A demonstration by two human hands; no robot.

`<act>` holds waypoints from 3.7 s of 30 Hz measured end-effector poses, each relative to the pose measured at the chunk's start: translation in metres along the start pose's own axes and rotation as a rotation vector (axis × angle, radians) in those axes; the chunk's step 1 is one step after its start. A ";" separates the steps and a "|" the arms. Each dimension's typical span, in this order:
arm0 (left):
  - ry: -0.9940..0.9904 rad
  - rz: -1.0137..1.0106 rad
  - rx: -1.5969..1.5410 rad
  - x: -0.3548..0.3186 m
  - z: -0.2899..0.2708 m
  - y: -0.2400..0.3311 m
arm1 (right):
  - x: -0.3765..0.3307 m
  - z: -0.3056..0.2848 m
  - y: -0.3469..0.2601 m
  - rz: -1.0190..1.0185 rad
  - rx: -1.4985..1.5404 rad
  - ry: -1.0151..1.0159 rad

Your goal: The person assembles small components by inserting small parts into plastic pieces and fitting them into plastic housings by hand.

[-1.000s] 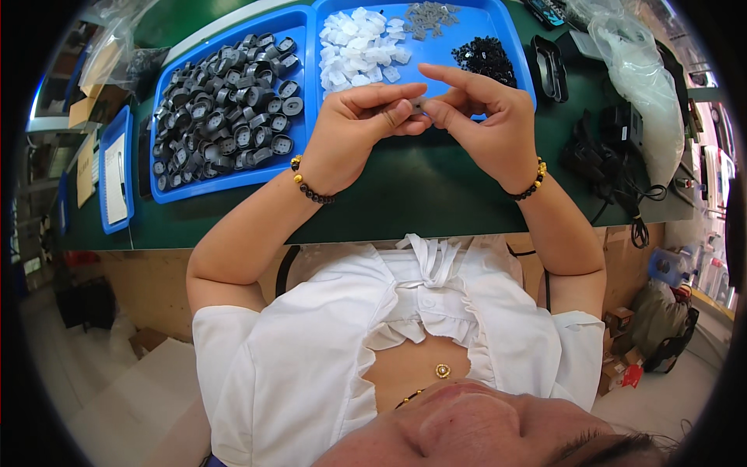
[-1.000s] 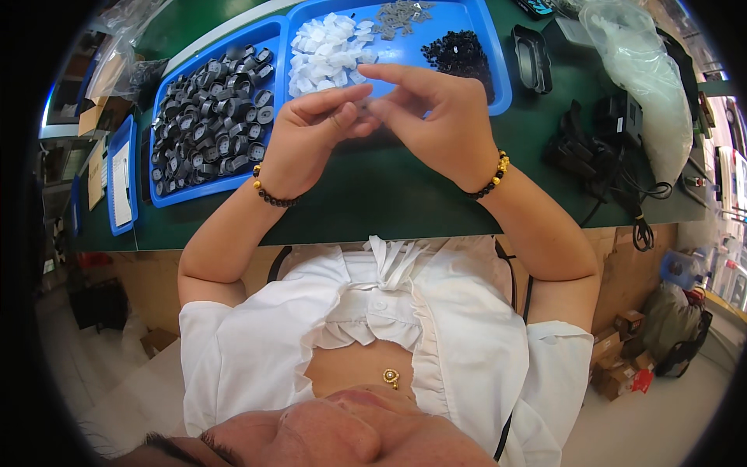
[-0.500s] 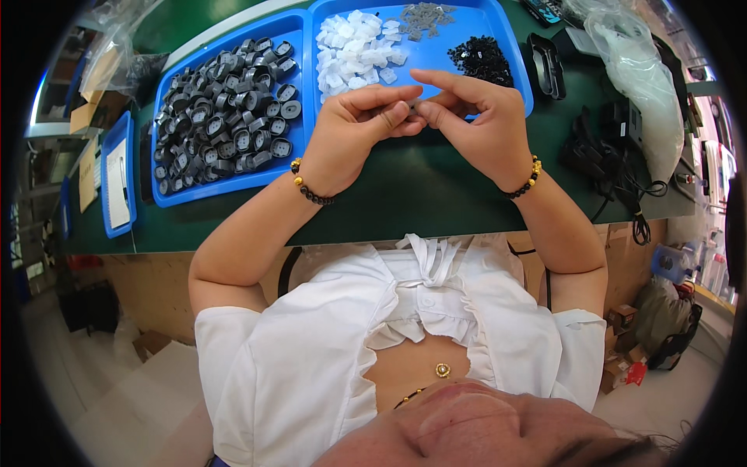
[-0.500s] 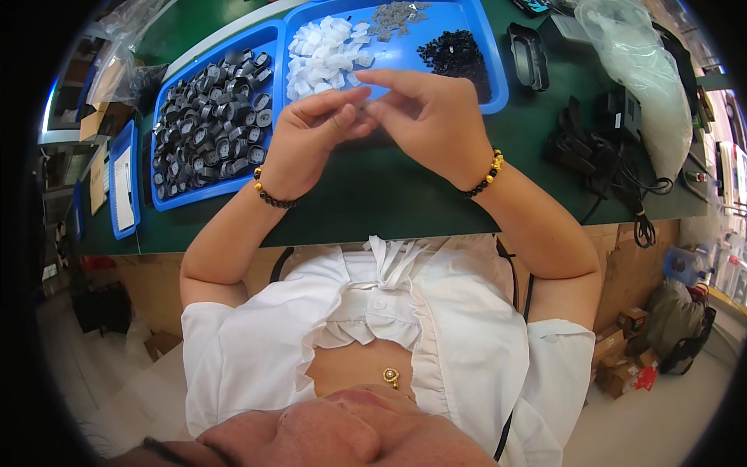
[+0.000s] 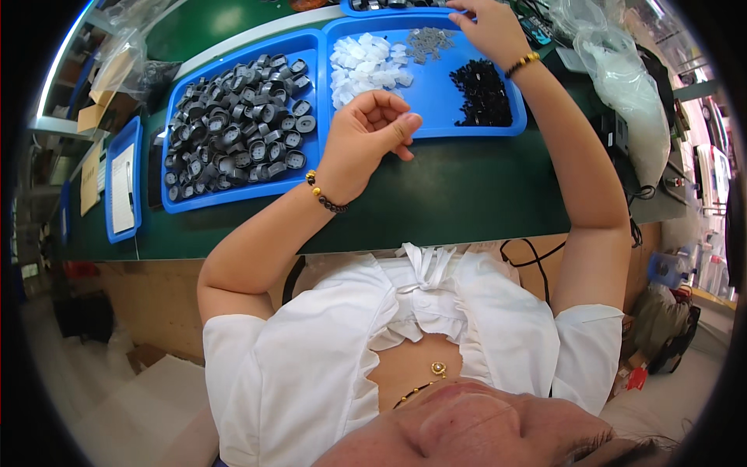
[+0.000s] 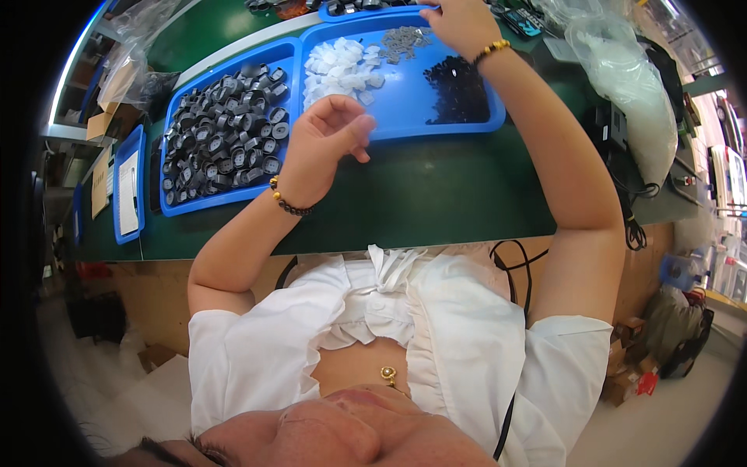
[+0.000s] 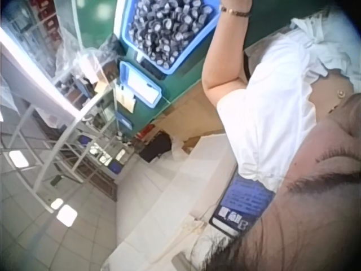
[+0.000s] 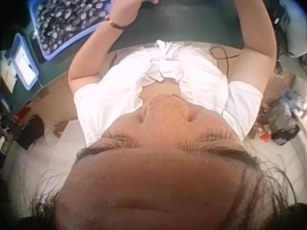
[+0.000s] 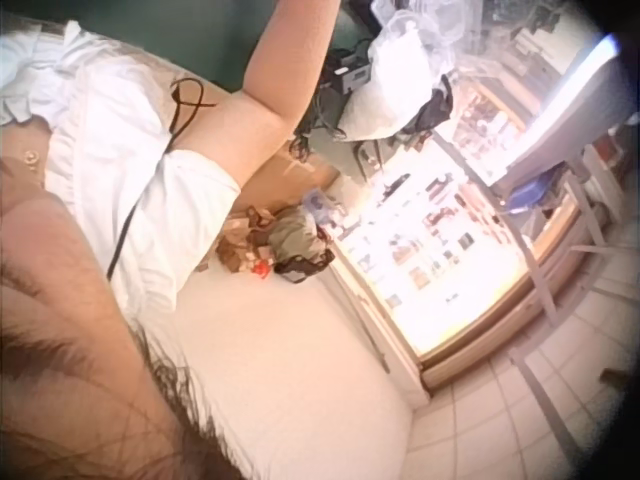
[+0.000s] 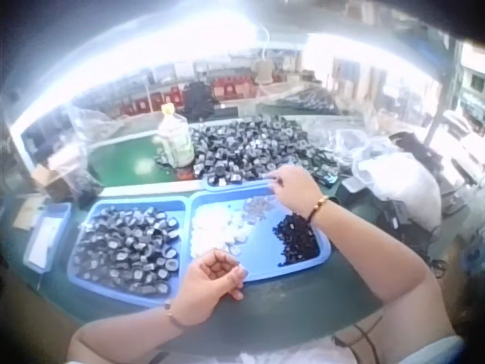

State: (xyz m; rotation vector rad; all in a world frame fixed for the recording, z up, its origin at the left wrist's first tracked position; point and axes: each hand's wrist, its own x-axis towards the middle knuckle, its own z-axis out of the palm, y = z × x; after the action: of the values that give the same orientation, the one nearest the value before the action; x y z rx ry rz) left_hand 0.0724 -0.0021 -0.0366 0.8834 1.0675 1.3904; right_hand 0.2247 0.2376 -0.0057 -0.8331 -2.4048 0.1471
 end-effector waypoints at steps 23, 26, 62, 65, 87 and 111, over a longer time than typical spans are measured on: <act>-0.033 -0.001 -0.030 0.004 0.002 -0.003 | 0.051 0.016 0.043 0.496 1.071 -0.096; 0.019 0.069 -0.122 0.001 0.000 -0.006 | 0.012 -0.013 -0.016 0.385 1.246 -0.258; 0.027 0.075 0.045 0.000 0.001 -0.001 | -0.123 -0.009 -0.095 0.110 0.822 -0.103; 0.001 0.059 0.052 0.001 0.002 0.002 | -0.124 -0.009 -0.098 0.104 0.786 -0.084; -0.168 -0.108 -0.082 -0.001 -0.002 0.011 | -0.115 -0.011 -0.083 -0.165 0.784 -0.124; -0.275 -0.105 -0.160 0.000 -0.002 0.010 | -0.115 -0.010 -0.081 -0.177 0.850 -0.140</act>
State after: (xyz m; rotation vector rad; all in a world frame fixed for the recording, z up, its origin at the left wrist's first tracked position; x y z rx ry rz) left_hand 0.0678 -0.0023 -0.0280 0.8596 0.7717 1.2085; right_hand 0.2602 0.1035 -0.0308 -0.2130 -2.1907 1.0885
